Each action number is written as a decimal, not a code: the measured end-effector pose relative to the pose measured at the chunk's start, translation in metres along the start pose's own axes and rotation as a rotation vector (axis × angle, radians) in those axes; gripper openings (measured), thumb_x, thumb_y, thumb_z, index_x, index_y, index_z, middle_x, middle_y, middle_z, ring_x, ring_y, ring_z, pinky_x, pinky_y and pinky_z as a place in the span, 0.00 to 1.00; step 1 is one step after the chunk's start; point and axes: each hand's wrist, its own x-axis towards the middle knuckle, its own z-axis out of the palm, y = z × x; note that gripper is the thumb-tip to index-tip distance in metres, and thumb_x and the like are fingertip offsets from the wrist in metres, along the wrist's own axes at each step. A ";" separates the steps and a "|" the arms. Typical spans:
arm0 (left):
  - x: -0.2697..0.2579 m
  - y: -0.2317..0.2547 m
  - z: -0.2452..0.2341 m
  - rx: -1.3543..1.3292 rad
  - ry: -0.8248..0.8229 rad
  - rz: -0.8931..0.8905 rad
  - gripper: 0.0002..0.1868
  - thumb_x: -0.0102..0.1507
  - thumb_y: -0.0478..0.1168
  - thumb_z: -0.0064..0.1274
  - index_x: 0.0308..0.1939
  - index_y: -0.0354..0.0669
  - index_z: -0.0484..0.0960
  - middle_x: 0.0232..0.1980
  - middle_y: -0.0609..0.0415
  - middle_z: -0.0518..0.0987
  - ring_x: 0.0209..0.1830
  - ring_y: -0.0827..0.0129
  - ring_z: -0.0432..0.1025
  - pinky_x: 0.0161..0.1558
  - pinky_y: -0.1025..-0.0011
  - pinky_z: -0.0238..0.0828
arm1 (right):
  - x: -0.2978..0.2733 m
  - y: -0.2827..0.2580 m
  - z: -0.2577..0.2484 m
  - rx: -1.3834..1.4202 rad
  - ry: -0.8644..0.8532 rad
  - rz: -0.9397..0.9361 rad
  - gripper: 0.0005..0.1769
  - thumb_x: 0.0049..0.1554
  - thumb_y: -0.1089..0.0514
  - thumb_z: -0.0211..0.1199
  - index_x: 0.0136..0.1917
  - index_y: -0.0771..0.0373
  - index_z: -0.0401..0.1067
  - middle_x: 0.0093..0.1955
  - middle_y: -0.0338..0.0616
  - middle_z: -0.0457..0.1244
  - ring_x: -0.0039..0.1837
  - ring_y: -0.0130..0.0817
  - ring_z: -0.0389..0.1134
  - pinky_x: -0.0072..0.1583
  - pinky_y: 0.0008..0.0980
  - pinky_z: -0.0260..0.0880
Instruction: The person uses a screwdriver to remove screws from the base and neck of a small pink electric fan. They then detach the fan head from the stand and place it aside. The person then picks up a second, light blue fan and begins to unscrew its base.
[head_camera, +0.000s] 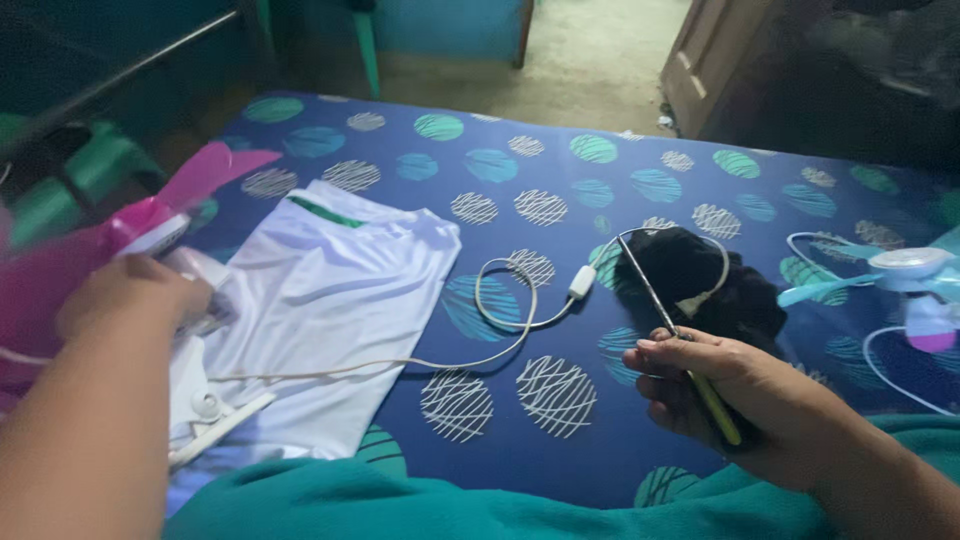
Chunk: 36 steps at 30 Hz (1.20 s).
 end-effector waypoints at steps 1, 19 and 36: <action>0.001 0.000 0.002 0.009 0.002 0.020 0.36 0.63 0.60 0.53 0.68 0.41 0.78 0.68 0.36 0.76 0.68 0.46 0.72 0.63 0.51 0.69 | -0.002 0.001 -0.006 -0.013 0.062 0.008 0.15 0.60 0.52 0.66 0.54 0.64 0.71 0.47 0.45 0.68 0.45 0.32 0.69 0.47 0.35 0.75; -0.242 0.277 0.029 -0.266 -0.554 0.833 0.34 0.57 0.69 0.60 0.42 0.39 0.88 0.36 0.47 0.86 0.38 0.62 0.80 0.44 0.62 0.76 | -0.020 -0.005 -0.093 -0.037 0.237 0.004 0.15 0.62 0.55 0.63 0.61 0.58 0.69 0.51 0.44 0.69 0.48 0.34 0.68 0.48 0.35 0.71; -0.432 0.332 0.040 -0.969 -1.399 0.263 0.18 0.68 0.43 0.40 0.59 0.43 0.74 0.47 0.53 0.82 0.35 0.64 0.78 0.36 0.60 0.80 | -0.027 -0.053 -0.232 -0.673 0.462 -0.190 0.28 0.59 0.42 0.62 0.68 0.54 0.76 0.61 0.53 0.70 0.61 0.45 0.74 0.60 0.45 0.77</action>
